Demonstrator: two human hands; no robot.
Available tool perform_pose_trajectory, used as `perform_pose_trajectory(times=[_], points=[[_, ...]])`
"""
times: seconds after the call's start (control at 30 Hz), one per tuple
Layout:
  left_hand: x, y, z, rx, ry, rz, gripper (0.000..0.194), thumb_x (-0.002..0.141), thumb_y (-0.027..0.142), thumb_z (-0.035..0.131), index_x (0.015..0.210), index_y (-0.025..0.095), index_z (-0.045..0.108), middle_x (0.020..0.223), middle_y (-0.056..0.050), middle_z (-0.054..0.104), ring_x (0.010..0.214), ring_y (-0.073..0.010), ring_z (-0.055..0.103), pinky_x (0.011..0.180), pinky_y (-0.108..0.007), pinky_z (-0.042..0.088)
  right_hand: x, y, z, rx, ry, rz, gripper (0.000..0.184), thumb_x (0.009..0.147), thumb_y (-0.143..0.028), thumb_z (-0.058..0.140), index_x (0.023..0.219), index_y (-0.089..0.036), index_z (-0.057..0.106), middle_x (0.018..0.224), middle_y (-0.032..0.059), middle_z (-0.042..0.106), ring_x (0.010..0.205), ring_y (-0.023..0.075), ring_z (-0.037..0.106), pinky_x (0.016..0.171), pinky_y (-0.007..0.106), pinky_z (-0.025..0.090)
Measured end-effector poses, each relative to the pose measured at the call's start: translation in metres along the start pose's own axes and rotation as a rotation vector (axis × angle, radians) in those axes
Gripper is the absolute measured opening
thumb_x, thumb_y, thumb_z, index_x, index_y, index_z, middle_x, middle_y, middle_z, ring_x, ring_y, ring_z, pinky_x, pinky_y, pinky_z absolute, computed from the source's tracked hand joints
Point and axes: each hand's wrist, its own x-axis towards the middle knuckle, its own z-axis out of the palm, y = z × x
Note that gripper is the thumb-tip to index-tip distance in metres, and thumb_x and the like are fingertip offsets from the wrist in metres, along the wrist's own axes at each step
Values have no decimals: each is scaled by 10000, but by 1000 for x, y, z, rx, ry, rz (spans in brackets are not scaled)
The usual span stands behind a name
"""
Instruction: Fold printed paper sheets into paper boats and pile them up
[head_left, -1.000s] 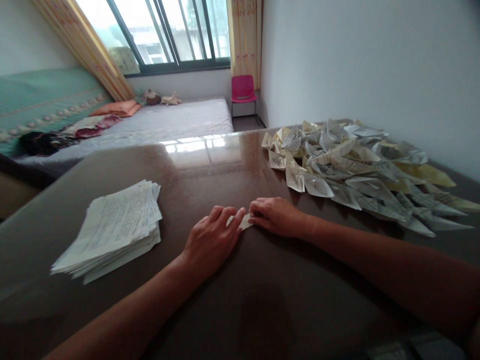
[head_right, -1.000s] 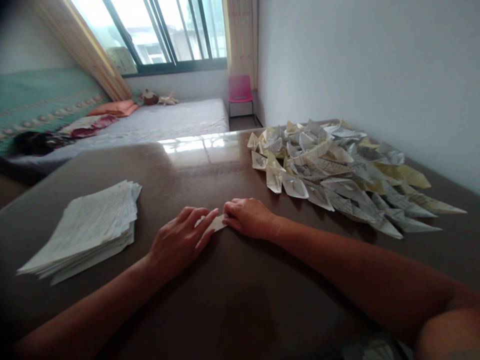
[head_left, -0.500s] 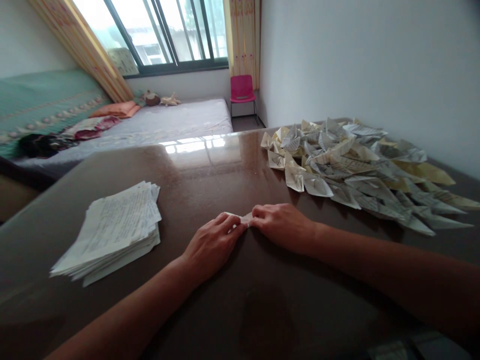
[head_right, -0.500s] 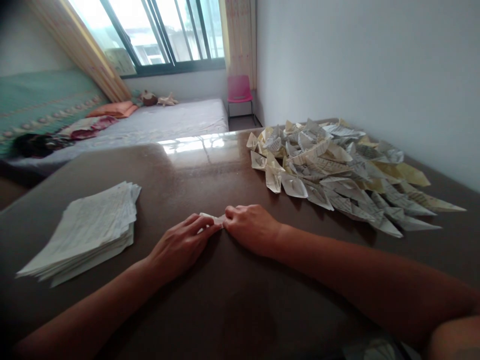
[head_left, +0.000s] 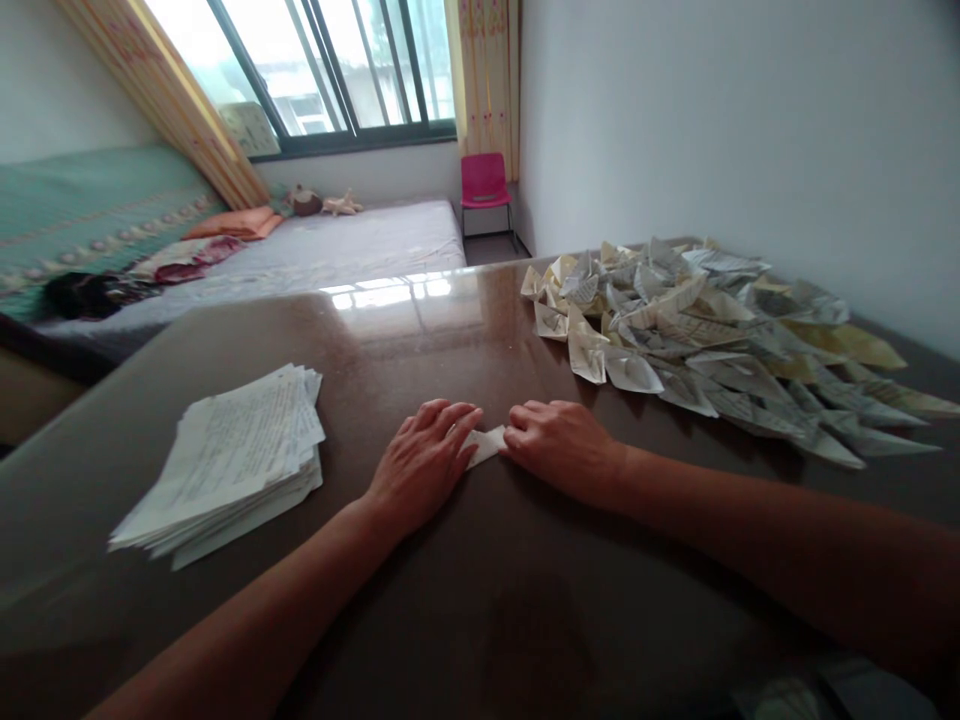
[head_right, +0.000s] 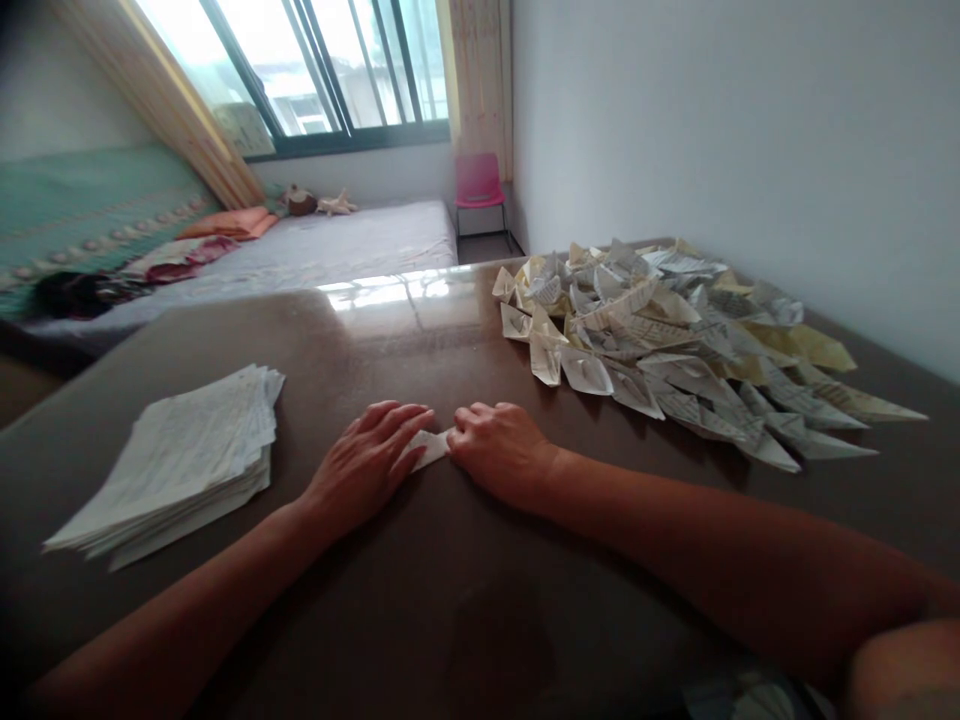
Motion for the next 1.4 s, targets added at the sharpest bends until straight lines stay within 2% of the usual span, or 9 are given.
perform_pose_trajectory(times=[0.17,0.33,0.57,0.9,1.07,1.13,1.2,1.3,1.4], points=[[1,-2,1,26,-36,60,332,941,248,465,1263,223,541,1148,-79,614,1130,-246,495,967,-438,407,5,6,2,123,6,92,270,937,-427,475,936,-198,619,940,56,629,777,168,608,577,251,348],[3,-2,-1,12,5,66,298,918,247,494,1205,225,572,1071,-80,576,1065,-241,493,978,-465,387,5,11,5,243,-8,135,309,929,-481,464,944,-210,612,944,40,631,780,156,610,586,242,330],[2,1,-3,21,13,79,261,916,226,462,1153,188,565,1066,-81,517,965,-202,516,1005,-465,390,5,14,14,395,77,135,265,919,-437,503,1025,-253,662,1007,22,628,765,130,600,640,243,346],[0,2,-1,34,83,121,233,908,203,470,1111,184,582,1014,-67,540,927,-184,539,1034,-468,390,10,14,20,748,80,153,98,857,-264,587,870,-192,652,807,2,665,697,110,578,637,215,362],[0,2,-4,81,145,144,291,904,221,518,1192,203,561,1147,-91,559,1175,-254,465,1052,-490,355,10,12,19,748,45,198,90,837,-216,579,919,-195,610,830,10,690,730,125,606,656,222,377],[-1,4,-7,117,176,170,261,904,229,535,1160,209,583,1116,-78,592,1152,-256,480,993,-455,403,10,12,19,745,54,226,151,822,-211,592,971,-196,582,827,8,691,731,131,610,652,224,380],[-3,8,-9,150,186,206,185,906,252,545,1070,214,622,991,-49,627,991,-222,546,847,-373,468,11,12,18,746,66,254,170,810,-200,593,978,-197,567,794,0,686,711,130,609,642,223,384],[-4,13,-9,192,184,253,142,916,288,538,983,220,642,870,-21,628,814,-178,565,664,-286,459,12,12,15,788,73,277,103,801,-178,579,903,-192,584,766,-5,680,702,124,612,638,216,394],[-6,15,-7,207,178,261,150,930,278,513,994,215,634,871,-11,628,757,-155,577,586,-254,435,13,13,12,886,35,281,60,779,-184,603,838,-172,607,733,0,666,673,117,609,602,203,403]])
